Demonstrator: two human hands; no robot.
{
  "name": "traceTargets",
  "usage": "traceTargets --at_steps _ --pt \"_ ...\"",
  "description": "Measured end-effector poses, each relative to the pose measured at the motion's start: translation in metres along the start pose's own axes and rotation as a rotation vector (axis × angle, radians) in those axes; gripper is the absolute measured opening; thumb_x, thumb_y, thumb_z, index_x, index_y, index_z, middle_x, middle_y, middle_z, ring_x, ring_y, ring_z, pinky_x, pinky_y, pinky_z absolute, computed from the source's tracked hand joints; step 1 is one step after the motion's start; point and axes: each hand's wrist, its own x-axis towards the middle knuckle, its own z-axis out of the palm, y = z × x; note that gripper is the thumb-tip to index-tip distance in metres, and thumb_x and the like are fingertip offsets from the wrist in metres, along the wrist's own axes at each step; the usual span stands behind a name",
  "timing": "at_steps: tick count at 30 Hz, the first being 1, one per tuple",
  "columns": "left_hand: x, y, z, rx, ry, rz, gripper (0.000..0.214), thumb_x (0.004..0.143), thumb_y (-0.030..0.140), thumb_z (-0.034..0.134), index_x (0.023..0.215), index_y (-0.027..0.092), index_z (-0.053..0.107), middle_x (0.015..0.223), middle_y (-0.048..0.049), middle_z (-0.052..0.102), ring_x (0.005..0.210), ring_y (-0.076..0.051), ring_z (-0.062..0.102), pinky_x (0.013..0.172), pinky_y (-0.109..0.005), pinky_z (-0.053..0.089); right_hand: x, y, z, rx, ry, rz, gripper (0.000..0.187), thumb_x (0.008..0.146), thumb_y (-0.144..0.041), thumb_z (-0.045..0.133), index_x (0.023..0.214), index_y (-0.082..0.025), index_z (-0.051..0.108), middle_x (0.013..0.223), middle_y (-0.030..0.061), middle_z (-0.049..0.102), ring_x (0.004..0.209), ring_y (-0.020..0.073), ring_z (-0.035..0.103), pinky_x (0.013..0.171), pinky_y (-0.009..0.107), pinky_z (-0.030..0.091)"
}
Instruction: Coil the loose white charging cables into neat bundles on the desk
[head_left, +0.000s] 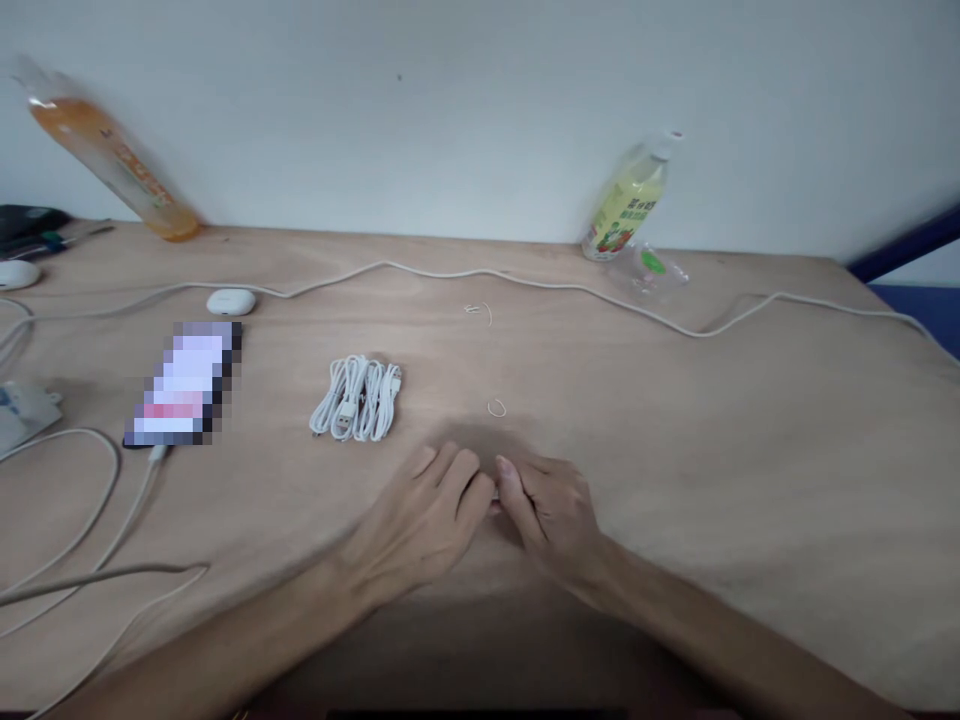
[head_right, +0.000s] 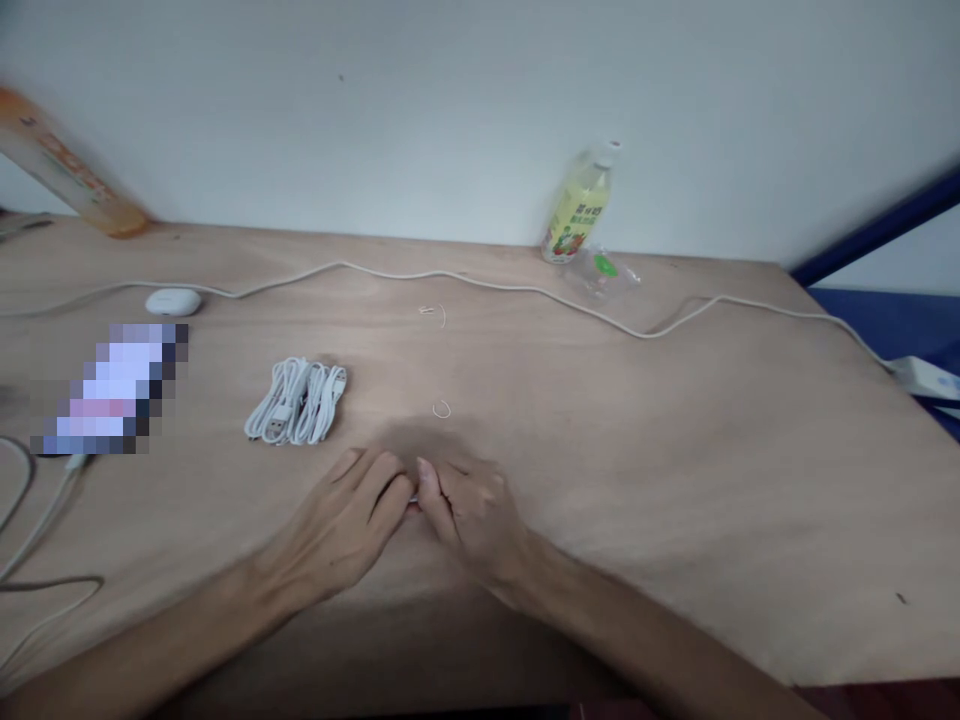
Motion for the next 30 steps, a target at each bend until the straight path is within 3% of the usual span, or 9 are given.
traceTargets --at_steps 4,9,14,19,23,30 --pt "-0.003 0.0 0.003 -0.11 -0.092 -0.101 0.046 0.12 0.02 0.022 0.097 0.017 0.062 0.085 -0.0045 0.063 0.077 -0.023 0.055 0.071 -0.039 0.043 0.0 0.005 -0.001 -0.108 0.008 -0.104 0.047 0.113 -0.011 0.044 0.069 -0.021 0.056 0.062 -0.0024 0.055 0.052 0.0115 0.048 0.053 0.028 0.038" --pt "-0.001 0.001 -0.008 -0.512 -0.195 -0.263 0.036 0.121 0.024 0.025 0.096 0.022 0.052 0.091 -0.003 0.064 0.081 -0.021 0.06 0.077 -0.038 0.05 0.003 0.011 -0.009 -0.345 0.01 -0.356 0.043 0.115 -0.018 0.045 0.08 -0.017 0.07 0.067 0.002 0.062 0.06 0.0148 0.054 0.056 0.03 0.043" --pt "-0.002 0.004 -0.019 -0.75 -0.243 -0.301 0.04 0.122 0.032 0.021 0.093 0.024 0.048 0.086 -0.0002 0.062 0.078 -0.019 0.061 0.078 -0.035 0.053 0.006 0.01 -0.013 -0.374 0.065 -0.462 0.055 0.116 -0.017 0.041 0.063 -0.023 0.054 0.055 -0.0021 0.048 0.055 0.0152 0.041 0.053 0.034 0.033" --pt "-0.005 0.005 -0.006 -0.418 -0.119 -0.143 0.042 0.121 0.022 0.021 0.094 0.022 0.053 0.08 0.0008 0.063 0.068 -0.018 0.058 0.077 -0.037 0.051 0.005 0.007 -0.011 -0.321 0.051 -0.352 0.052 0.115 -0.013 0.043 0.064 -0.023 0.051 0.056 -0.0032 0.048 0.053 0.0135 0.04 0.052 0.033 0.032" --pt "-0.003 0.004 0.0 -0.122 -0.038 -0.058 0.034 0.121 0.02 0.025 0.118 0.014 0.059 0.086 -0.0034 0.068 0.074 -0.022 0.063 0.073 -0.037 0.048 0.004 0.007 -0.006 -0.198 0.04 -0.171 0.049 0.113 -0.01 0.045 0.066 -0.022 0.054 0.057 -0.0039 0.052 0.051 0.0115 0.042 0.052 0.031 0.034" --pt "0.0 0.0 -0.005 -0.074 -0.068 -0.039 0.043 0.121 0.02 0.023 0.102 0.018 0.061 0.08 -0.0011 0.064 0.073 -0.02 0.058 0.073 -0.035 0.045 0.002 0.002 -0.004 -0.095 -0.016 0.007 0.054 0.113 -0.014 0.046 0.06 -0.022 0.048 0.05 -0.0068 0.045 0.044 0.0088 0.035 0.048 0.028 0.03"
